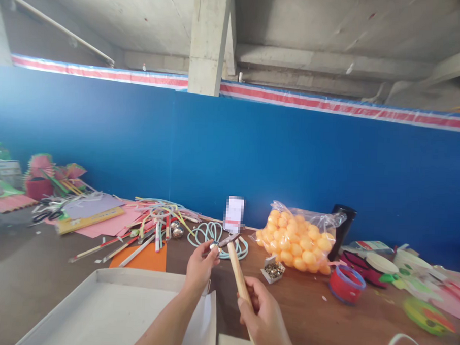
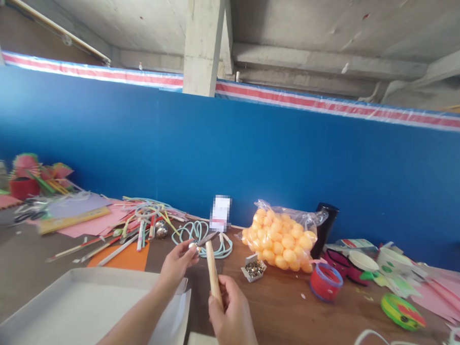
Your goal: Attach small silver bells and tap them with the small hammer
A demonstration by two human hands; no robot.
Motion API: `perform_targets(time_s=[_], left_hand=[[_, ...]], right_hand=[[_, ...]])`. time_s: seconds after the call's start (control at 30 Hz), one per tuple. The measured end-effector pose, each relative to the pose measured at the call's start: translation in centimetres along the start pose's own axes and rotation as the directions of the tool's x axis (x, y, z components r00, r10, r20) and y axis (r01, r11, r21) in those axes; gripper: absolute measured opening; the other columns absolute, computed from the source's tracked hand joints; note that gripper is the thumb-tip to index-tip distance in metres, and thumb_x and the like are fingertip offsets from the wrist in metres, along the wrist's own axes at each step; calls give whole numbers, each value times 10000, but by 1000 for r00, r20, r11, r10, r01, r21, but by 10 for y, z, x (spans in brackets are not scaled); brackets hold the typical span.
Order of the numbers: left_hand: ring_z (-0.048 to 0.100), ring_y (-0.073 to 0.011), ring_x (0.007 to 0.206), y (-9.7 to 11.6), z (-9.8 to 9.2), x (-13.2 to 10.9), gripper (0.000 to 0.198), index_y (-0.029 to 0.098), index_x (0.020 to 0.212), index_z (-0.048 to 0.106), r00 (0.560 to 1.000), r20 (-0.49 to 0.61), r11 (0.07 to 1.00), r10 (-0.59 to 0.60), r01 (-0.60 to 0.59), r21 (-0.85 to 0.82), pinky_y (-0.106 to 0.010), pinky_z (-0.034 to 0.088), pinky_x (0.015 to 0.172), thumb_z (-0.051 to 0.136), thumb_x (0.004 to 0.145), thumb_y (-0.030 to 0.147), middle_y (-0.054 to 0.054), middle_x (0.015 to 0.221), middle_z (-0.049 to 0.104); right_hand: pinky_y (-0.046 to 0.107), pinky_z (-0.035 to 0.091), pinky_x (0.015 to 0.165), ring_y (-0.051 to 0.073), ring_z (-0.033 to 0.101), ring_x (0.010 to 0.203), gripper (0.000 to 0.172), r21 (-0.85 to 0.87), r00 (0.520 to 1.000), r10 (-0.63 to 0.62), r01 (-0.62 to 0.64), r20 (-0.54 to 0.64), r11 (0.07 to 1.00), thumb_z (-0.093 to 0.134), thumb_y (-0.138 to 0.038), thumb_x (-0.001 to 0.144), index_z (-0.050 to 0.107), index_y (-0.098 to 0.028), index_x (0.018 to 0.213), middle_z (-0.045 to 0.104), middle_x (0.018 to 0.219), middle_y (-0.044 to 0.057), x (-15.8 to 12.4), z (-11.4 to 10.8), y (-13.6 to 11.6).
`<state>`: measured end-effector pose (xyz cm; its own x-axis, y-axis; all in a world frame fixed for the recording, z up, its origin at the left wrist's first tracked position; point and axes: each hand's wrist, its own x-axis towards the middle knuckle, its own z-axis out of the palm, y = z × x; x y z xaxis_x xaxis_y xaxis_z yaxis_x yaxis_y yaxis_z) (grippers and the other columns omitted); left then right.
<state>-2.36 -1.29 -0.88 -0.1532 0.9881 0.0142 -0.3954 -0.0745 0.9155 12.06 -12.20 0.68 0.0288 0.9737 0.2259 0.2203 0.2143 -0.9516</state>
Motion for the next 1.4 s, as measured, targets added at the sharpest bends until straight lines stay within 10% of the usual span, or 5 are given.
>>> perform_targets(time_s=[0.7, 1.13, 1.4], left_hand=[[631, -157, 770, 1, 1, -1, 399, 136, 1022, 596, 1000, -6, 1000, 9, -9, -29, -332, 541, 727, 694, 659, 271, -79, 918, 616], [598, -171, 903, 3, 2, -3, 424, 177, 1102, 579, 997, 54, 997, 55, -52, -52, -321, 517, 800, 656, 705, 303, -86, 1034, 602], [618, -146, 812, 3, 3, 0, 434, 146, 1078, 582, 1000, 27, 994, 5, -2, -107, -324, 516, 799, 687, 675, 272, -77, 962, 605]], right_hand=[[252, 471, 557, 167, 558, 626, 294, -31, 1000, -15, 15, 0, 999, 549, -296, 765, 556, -192, 1040, 603, 774, 41, -1, 0, -4], [247, 500, 548, 180, 597, 641, 399, -34, 966, -151, 147, -212, 989, 552, -394, 737, 543, -162, 1062, 643, 859, 94, -5, 6, -4], [264, 506, 631, 177, 600, 655, 336, -214, 982, -163, 140, -95, 967, 532, -290, 746, 583, -181, 1060, 659, 844, 69, -6, 1, -7]])
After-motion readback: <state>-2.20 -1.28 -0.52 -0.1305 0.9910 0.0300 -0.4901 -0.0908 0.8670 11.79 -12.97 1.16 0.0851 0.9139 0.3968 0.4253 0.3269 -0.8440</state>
